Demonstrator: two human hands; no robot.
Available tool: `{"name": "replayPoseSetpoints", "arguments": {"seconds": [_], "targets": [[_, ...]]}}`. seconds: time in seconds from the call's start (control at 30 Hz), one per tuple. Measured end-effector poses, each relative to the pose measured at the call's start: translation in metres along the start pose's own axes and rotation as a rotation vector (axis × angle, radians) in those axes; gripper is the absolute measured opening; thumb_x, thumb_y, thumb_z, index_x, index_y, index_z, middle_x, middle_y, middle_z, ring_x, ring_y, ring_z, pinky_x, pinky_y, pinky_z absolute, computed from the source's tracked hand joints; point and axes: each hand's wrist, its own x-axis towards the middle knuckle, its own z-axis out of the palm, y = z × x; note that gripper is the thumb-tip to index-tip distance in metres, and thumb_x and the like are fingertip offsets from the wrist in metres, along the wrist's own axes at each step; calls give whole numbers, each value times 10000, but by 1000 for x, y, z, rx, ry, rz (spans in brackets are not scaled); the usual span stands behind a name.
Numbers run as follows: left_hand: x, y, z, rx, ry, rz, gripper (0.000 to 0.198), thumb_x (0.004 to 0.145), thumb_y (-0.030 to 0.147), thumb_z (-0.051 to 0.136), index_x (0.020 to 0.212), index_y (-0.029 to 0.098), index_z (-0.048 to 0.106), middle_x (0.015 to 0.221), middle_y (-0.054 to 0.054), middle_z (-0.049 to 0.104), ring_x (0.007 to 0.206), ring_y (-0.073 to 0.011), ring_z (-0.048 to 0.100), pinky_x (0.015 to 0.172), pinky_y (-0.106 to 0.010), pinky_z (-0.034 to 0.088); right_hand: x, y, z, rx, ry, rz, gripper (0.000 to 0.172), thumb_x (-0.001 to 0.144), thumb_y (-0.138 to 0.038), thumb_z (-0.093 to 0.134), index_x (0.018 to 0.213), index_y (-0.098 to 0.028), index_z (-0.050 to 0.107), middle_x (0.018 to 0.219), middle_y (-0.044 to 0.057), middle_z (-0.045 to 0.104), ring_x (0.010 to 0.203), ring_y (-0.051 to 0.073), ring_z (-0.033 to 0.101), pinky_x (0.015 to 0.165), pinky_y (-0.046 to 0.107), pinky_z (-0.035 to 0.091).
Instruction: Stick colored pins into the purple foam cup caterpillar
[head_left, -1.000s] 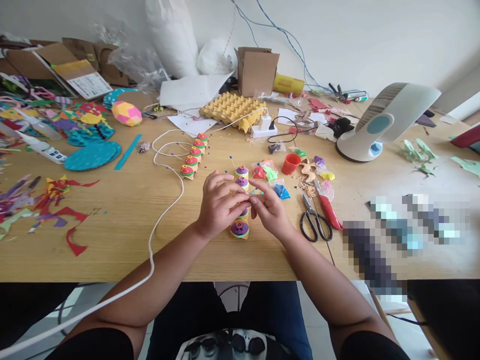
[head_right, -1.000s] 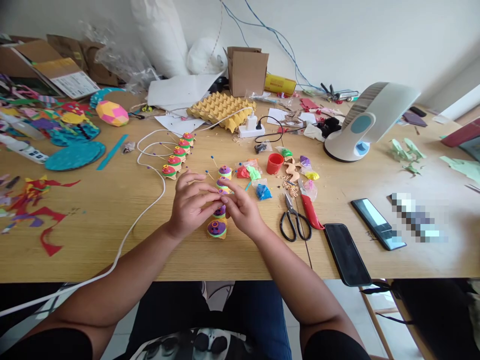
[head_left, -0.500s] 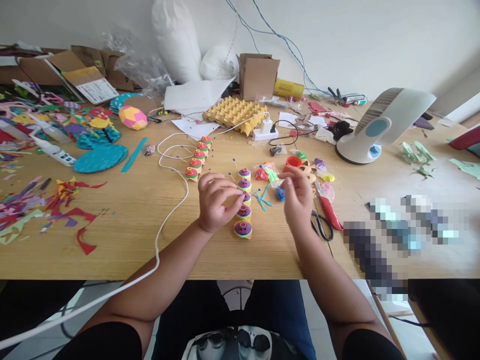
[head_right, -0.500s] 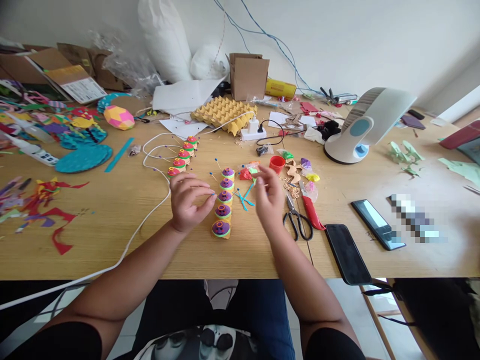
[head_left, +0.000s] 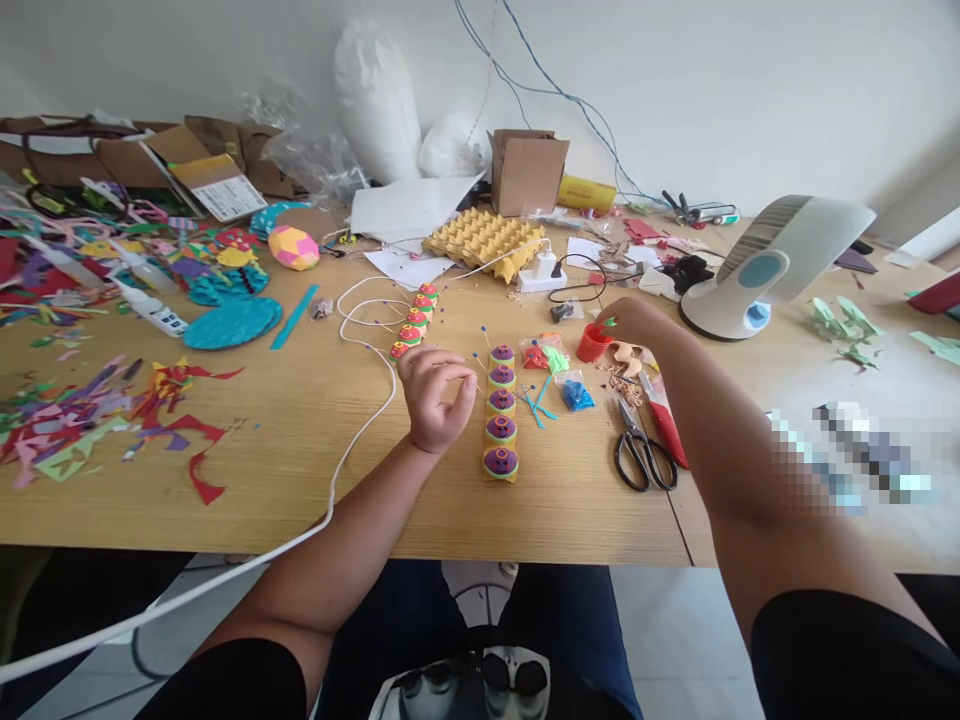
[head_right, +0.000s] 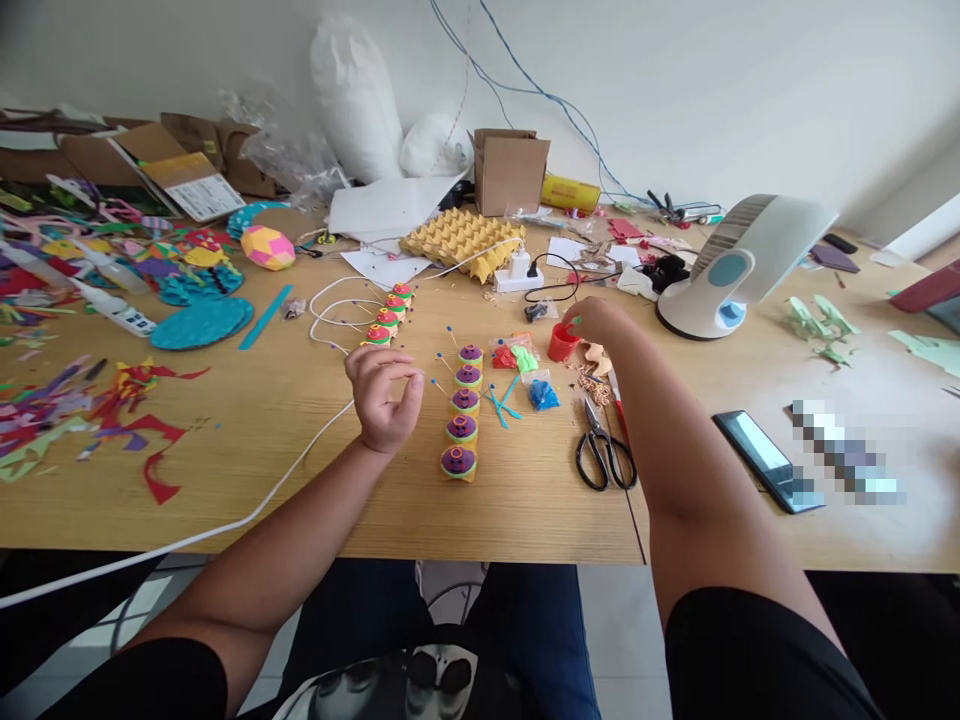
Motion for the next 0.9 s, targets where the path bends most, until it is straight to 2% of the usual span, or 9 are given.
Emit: {"name": "replayPoseSetpoints", "arguments": {"seconds": [0.03,0.13,0.3,0.4,0.47,0.6,0.77,0.9], "targets": [[0,0,0,-2,2,3,88,874,300,597,833,233,637,921,-74,665,1015,-252,572,994,-480,440,8,-1,-1,-29,-92,0,252,755,-194,724,987,-246,806,988,67,736,838,221,638,759,330,493],[0,-1,0,8,-5,4,92,876,304,595,835,235,640,921,-75,664,1011,-253,578,987,-481,446,27,-4,3,-122,-264,25,308,720,-202,787,1025,-233,804,943,71,752,811,227,644,733,324,477],[-1,-3,0,-12,-5,-3,66,867,296,608,854,243,646,935,-73,664,1014,-253,580,995,-490,437,42,-9,20,-176,-411,146,424,733,-238,792,1147,-149,762,878,112,737,730,239,656,683,341,476],[-1,-2,0,-7,-28,-21,89,867,317,601,842,244,644,933,-75,659,1021,-258,571,1001,-500,425,45,-10,26,-199,-405,178,380,752,-225,760,1111,-101,762,856,129,729,707,239,654,677,349,480],[-1,-1,0,-11,-43,-28,100,869,325,595,834,243,641,927,-75,656,1013,-256,568,1003,-500,419,46,-11,26,-246,-395,144,330,731,-215,775,1033,-82,777,820,136,725,727,251,653,691,359,482],[1,1,0,-10,-42,-31,102,874,317,588,824,240,635,913,-72,652,1000,-250,567,994,-492,428,45,-11,24,-260,-382,128,271,721,-228,791,952,-87,789,776,139,723,767,277,653,721,384,486],[2,2,0,-32,-34,-1,82,870,291,601,819,235,634,896,-68,656,985,-243,565,987,-484,437,35,-13,16,-145,-300,205,195,738,-239,801,884,-109,791,740,129,705,783,284,630,732,408,482],[1,1,0,-8,-63,-32,110,874,318,590,814,237,632,896,-70,658,983,-246,569,989,-491,433,27,-18,2,-174,-253,170,116,753,-226,791,808,-125,772,730,124,687,759,262,611,704,394,468]]}}
